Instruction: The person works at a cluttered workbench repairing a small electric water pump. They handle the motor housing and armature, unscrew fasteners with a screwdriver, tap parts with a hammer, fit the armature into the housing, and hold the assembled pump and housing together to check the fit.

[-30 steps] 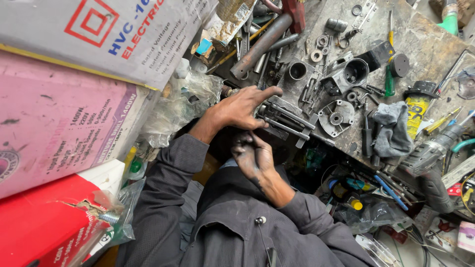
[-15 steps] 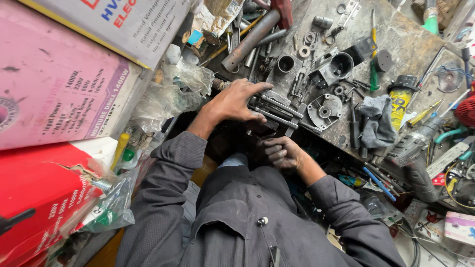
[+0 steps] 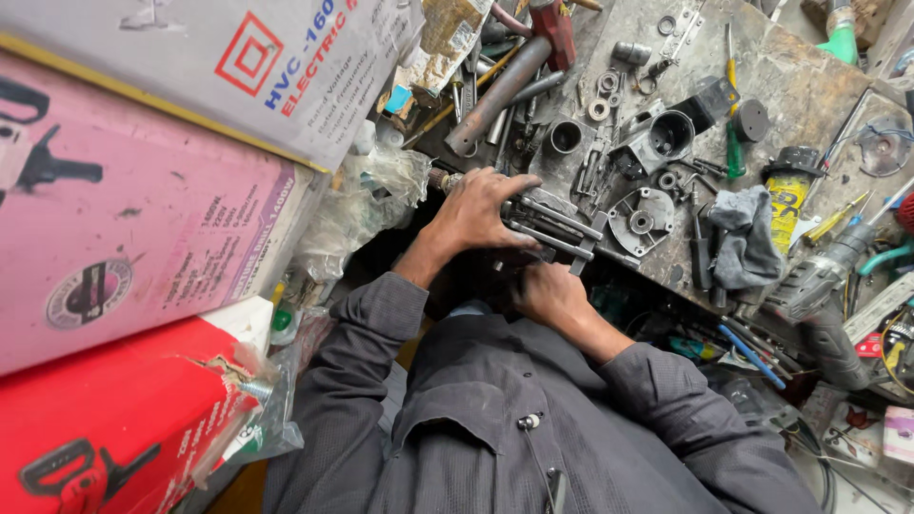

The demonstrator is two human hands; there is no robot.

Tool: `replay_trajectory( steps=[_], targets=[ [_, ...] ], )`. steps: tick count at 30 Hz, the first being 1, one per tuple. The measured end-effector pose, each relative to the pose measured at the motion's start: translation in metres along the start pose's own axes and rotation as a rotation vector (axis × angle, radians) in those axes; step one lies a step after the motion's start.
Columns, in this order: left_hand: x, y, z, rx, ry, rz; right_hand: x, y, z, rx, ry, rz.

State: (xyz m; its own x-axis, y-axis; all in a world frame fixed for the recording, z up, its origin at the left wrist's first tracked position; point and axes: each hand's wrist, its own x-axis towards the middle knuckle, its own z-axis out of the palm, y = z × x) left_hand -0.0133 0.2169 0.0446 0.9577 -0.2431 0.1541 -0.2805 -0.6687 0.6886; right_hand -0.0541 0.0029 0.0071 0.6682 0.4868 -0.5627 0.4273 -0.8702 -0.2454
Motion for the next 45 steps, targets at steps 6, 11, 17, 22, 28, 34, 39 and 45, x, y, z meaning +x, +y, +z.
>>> replay_trajectory(
  steps=[6,11,17,22,28,34,39,45],
  targets=[
    [0.0,0.0,0.0,0.023,-0.025,-0.029,0.02,0.006,0.015,0.27,0.325,-0.253],
    [0.0,0.002,0.002,0.029,-0.043,-0.055,0.072,-0.035,0.021,0.422,0.31,-0.29],
    [0.0,0.001,0.002,0.048,-0.034,-0.043,0.077,-0.066,0.011,0.464,0.263,-0.23],
    [0.002,0.002,0.003,0.032,-0.049,-0.063,0.065,-0.063,0.0,0.456,0.262,-0.217],
    [0.005,-0.004,0.008,0.027,-0.032,-0.038,0.057,-0.032,0.015,0.44,0.205,-0.169],
    [0.007,-0.004,0.009,-0.001,-0.002,-0.023,-0.012,0.029,0.023,0.553,0.056,0.029],
    [0.007,-0.003,0.011,-0.008,-0.038,-0.049,-0.085,0.033,-0.014,0.254,0.344,-0.132],
    [0.008,-0.006,0.016,-0.013,-0.025,-0.034,-0.072,0.002,-0.038,-0.158,0.406,-0.205]
  ],
)
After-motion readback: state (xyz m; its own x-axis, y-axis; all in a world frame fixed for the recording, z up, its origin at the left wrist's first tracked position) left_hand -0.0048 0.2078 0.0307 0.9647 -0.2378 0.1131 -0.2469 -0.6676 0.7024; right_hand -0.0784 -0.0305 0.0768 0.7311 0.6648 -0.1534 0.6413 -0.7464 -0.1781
